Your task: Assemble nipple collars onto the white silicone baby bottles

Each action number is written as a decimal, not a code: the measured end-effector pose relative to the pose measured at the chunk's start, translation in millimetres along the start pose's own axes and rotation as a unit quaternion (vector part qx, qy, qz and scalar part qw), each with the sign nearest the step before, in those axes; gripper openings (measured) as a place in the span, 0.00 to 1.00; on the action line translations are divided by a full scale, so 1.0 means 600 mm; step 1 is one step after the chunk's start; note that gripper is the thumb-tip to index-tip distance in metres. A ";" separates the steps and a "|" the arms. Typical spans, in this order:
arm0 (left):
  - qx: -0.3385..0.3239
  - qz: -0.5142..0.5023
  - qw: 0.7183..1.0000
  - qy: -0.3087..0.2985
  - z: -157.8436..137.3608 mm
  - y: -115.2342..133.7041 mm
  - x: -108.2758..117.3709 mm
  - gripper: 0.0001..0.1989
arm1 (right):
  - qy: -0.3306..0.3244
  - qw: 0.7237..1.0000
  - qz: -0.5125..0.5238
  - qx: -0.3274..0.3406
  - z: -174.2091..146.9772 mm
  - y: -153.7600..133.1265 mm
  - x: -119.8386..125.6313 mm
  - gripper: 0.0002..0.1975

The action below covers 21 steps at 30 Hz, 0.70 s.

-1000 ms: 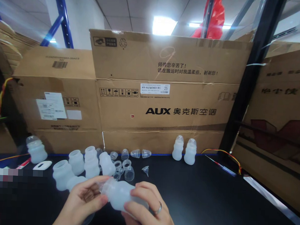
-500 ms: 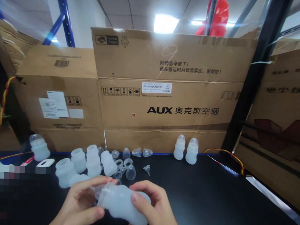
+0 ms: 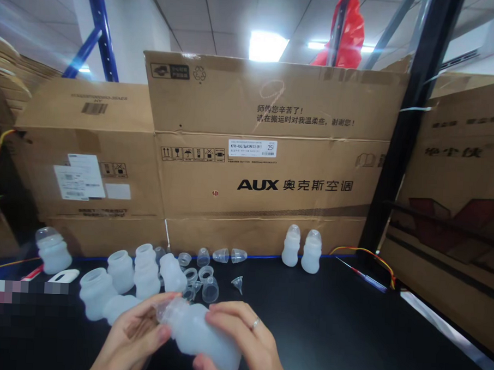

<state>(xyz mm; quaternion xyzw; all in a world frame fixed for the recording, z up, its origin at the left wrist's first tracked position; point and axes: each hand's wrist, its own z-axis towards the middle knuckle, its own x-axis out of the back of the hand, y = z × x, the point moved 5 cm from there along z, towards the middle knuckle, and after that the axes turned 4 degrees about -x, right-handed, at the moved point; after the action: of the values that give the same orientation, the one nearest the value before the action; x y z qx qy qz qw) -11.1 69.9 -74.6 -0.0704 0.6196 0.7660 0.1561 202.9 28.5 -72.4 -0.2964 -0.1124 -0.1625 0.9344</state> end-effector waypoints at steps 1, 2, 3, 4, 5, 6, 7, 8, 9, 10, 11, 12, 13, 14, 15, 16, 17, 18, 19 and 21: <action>-0.002 0.004 1.000 0.005 0.001 0.000 0.000 0.24 | -0.005 0.998 -0.032 0.060 0.004 -0.013 0.003 0.23; -0.004 0.005 1.000 0.007 0.001 -0.001 0.000 0.24 | -0.004 0.993 -0.066 0.101 0.007 -0.022 0.005 0.23; -0.007 0.006 1.000 0.006 0.002 -0.001 -0.001 0.25 | 0.000 0.987 -0.096 0.128 0.009 -0.029 0.008 0.22; -0.009 0.005 1.000 0.003 0.002 -0.001 -0.001 0.25 | 0.005 0.983 -0.116 0.145 0.010 -0.033 0.009 0.21; -0.008 0.005 1.000 -0.001 0.002 -0.001 -0.002 0.25 | 0.009 0.981 -0.124 0.152 0.010 -0.034 0.011 0.20; -0.004 0.003 1.000 -0.006 0.001 0.000 -0.003 0.26 | 0.009 0.980 -0.123 0.154 0.009 -0.034 0.011 0.19; 0.001 0.001 1.000 -0.010 0.000 0.000 -0.004 0.26 | 0.005 0.981 -0.115 0.155 0.008 -0.033 0.011 0.19; 0.007 0.000 1.000 -0.015 -0.002 0.001 -0.005 0.26 | 0.003 0.983 -0.100 0.155 0.008 -0.032 0.012 0.19; 0.013 0.000 1.000 -0.021 -0.003 0.003 -0.006 0.25 | -0.002 0.985 -0.082 0.152 0.008 -0.030 0.012 0.19; 0.020 -0.001 0.999 -0.027 -0.005 0.004 -0.007 0.25 | -0.007 0.988 -0.061 0.144 0.010 -0.028 0.013 0.19; 0.026 -0.002 0.999 -0.030 -0.007 0.005 -0.007 0.25 | -0.011 0.990 -0.039 0.136 0.012 -0.027 0.013 0.19; 0.031 -0.003 0.999 -0.032 -0.009 0.006 -0.008 0.25 | -0.013 0.992 -0.016 0.127 0.015 -0.027 0.015 0.19; 0.034 -0.003 0.999 -0.032 -0.011 0.007 -0.008 0.26 | -0.014 0.993 0.005 0.120 0.018 -0.027 0.015 0.19; 0.037 -0.003 0.999 -0.029 -0.012 0.007 -0.007 0.26 | -0.015 0.993 0.021 0.115 0.020 -0.028 0.016 0.19; 0.036 -0.001 0.999 -0.027 -0.013 0.007 -0.006 0.26 | -0.014 0.993 0.031 0.113 0.022 -0.030 0.016 0.19; 0.033 0.002 0.999 -0.027 -0.013 0.007 -0.006 0.26 | -0.008 0.993 0.036 0.113 0.022 -0.032 0.016 0.19; 0.028 0.006 0.999 -0.030 -0.012 0.008 -0.006 0.26 | -0.001 0.993 0.034 0.110 0.022 -0.034 0.017 0.20; 0.020 0.010 0.999 -0.034 -0.012 0.008 -0.005 0.26 | 0.006 0.994 0.029 0.106 0.021 -0.035 0.016 0.21; 0.011 0.014 0.999 -0.038 -0.011 0.008 -0.005 0.26 | 0.011 0.995 0.023 0.101 0.020 -0.035 0.016 0.21; -0.012 0.026 0.998 -0.047 -0.008 0.011 -0.003 0.27 | 0.018 0.995 0.021 0.093 0.018 -0.036 0.016 0.21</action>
<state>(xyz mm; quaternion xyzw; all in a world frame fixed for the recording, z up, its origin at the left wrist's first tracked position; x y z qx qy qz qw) -11.8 63.7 -69.0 -0.0201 0.6041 0.7795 0.1645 202.3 15.8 -49.9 -0.2077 -0.1034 -0.1372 0.9630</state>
